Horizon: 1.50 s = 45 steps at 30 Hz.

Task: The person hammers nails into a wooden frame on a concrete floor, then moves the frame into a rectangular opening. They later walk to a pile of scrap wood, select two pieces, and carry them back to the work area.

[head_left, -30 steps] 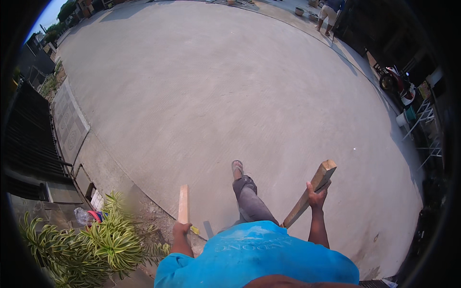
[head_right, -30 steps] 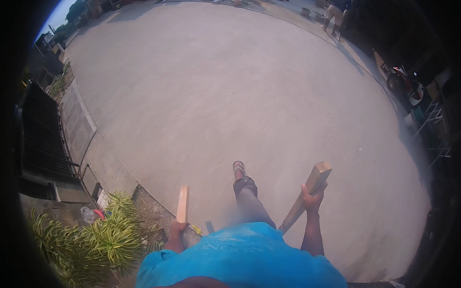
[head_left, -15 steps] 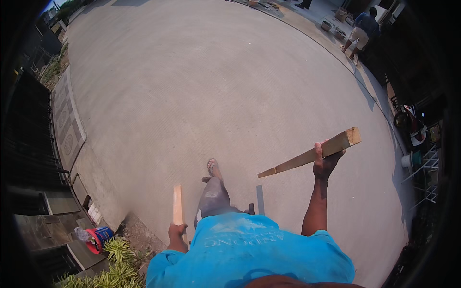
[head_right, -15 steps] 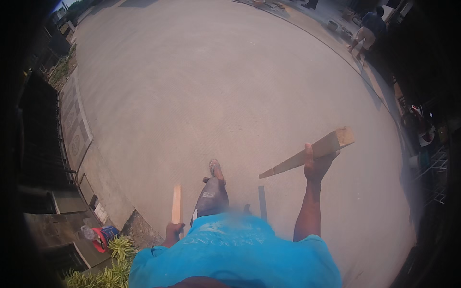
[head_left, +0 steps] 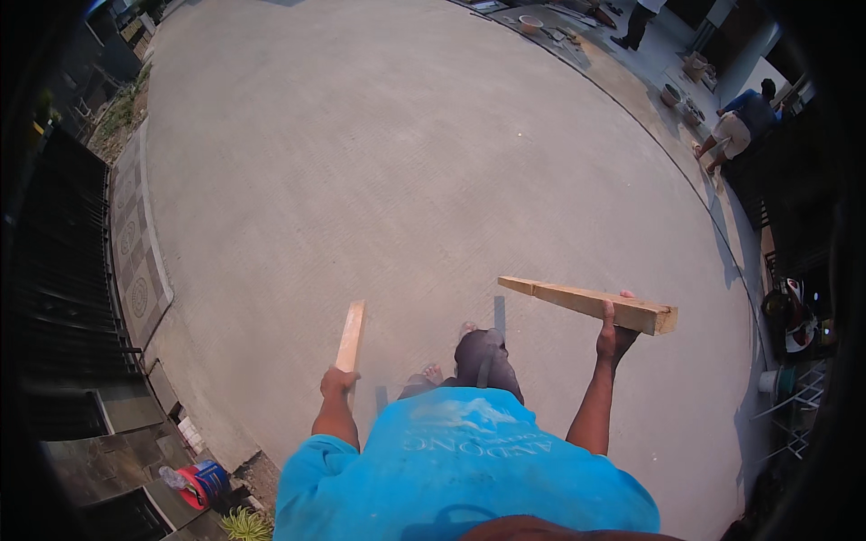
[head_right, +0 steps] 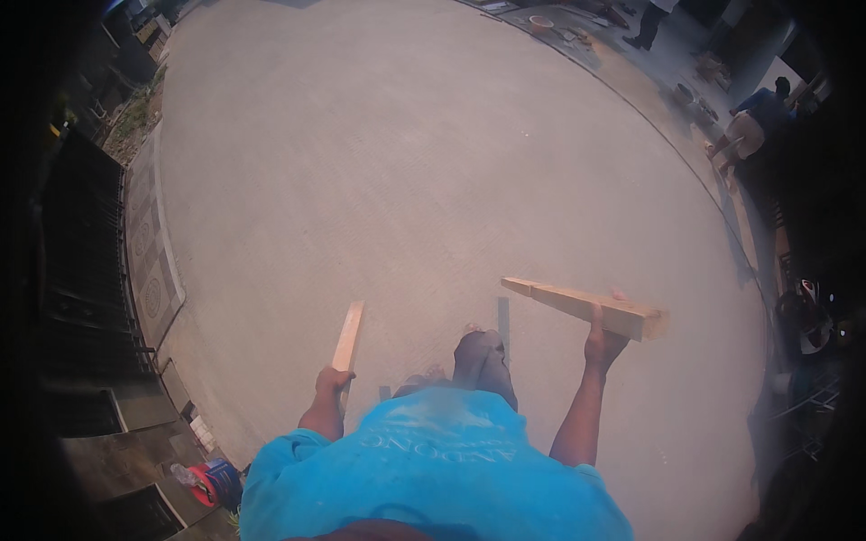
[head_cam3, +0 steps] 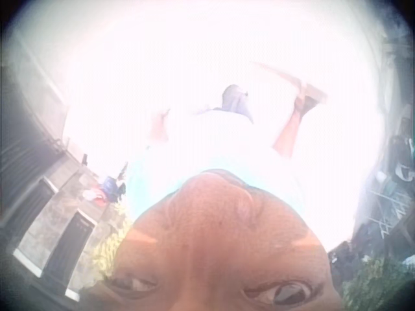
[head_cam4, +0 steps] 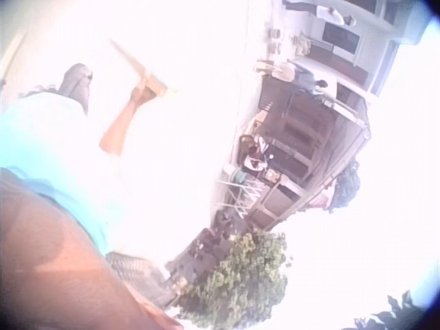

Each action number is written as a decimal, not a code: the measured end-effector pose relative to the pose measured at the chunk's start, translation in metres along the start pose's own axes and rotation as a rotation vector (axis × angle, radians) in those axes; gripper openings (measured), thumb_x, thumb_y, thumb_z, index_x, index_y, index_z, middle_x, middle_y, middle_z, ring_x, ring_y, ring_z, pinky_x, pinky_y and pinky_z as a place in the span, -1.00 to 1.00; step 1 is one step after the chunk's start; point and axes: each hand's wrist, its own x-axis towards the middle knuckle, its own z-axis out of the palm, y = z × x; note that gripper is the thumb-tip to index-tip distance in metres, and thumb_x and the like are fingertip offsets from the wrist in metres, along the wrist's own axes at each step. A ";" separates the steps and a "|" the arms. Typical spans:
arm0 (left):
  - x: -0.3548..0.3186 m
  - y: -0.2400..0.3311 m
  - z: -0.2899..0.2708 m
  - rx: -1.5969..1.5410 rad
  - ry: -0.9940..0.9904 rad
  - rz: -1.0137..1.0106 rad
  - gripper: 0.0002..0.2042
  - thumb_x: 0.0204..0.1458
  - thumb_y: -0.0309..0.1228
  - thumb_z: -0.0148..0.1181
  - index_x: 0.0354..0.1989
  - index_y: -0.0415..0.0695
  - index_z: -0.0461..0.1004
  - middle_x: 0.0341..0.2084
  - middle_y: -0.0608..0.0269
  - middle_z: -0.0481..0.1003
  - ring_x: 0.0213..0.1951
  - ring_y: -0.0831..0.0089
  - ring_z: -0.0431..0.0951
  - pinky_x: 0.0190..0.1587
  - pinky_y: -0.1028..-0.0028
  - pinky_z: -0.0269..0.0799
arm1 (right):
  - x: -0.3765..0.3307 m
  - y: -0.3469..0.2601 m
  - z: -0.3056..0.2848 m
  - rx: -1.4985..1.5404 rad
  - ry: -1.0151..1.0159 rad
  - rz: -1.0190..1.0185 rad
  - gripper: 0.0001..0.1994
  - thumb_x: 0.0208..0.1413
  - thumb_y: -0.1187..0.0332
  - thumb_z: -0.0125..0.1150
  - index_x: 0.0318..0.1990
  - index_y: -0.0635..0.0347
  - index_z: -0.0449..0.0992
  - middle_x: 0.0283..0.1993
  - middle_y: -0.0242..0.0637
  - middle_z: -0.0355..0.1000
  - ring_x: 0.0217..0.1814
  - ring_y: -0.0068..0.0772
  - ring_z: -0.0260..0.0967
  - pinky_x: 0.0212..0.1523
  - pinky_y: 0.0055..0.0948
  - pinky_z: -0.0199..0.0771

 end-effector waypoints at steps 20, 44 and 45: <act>0.252 0.465 -0.224 -0.275 -0.166 -0.271 -0.32 -0.30 -0.08 0.45 0.01 -0.26 0.52 -0.04 -0.04 0.57 0.02 0.07 0.58 0.05 0.18 0.48 | 0.516 0.020 0.576 -0.349 -0.483 0.015 -0.12 -0.13 0.17 0.52 0.28 0.24 0.07 0.11 0.00 0.30 0.08 0.04 0.43 0.03 -0.09 0.53; 0.797 1.154 -0.792 -0.679 0.187 0.200 -0.39 -0.30 -0.35 0.43 0.00 -0.34 0.40 -0.15 -0.12 0.55 -0.12 0.10 0.61 -0.05 0.19 0.49 | 1.075 -0.088 1.243 -0.285 -0.091 -0.269 -0.24 -0.10 0.11 0.52 0.19 0.19 0.21 0.03 -0.16 0.35 -0.12 -0.20 0.53 -0.14 -0.29 0.61; 0.816 1.162 -0.801 -0.676 0.175 0.196 -0.39 -0.30 -0.36 0.43 0.00 -0.36 0.40 -0.16 -0.13 0.56 -0.14 0.10 0.61 -0.07 0.20 0.50 | 1.098 -0.098 1.272 -0.285 -0.102 -0.282 -0.23 -0.11 0.10 0.52 0.19 0.18 0.22 0.03 -0.16 0.35 -0.10 -0.18 0.53 -0.13 -0.28 0.61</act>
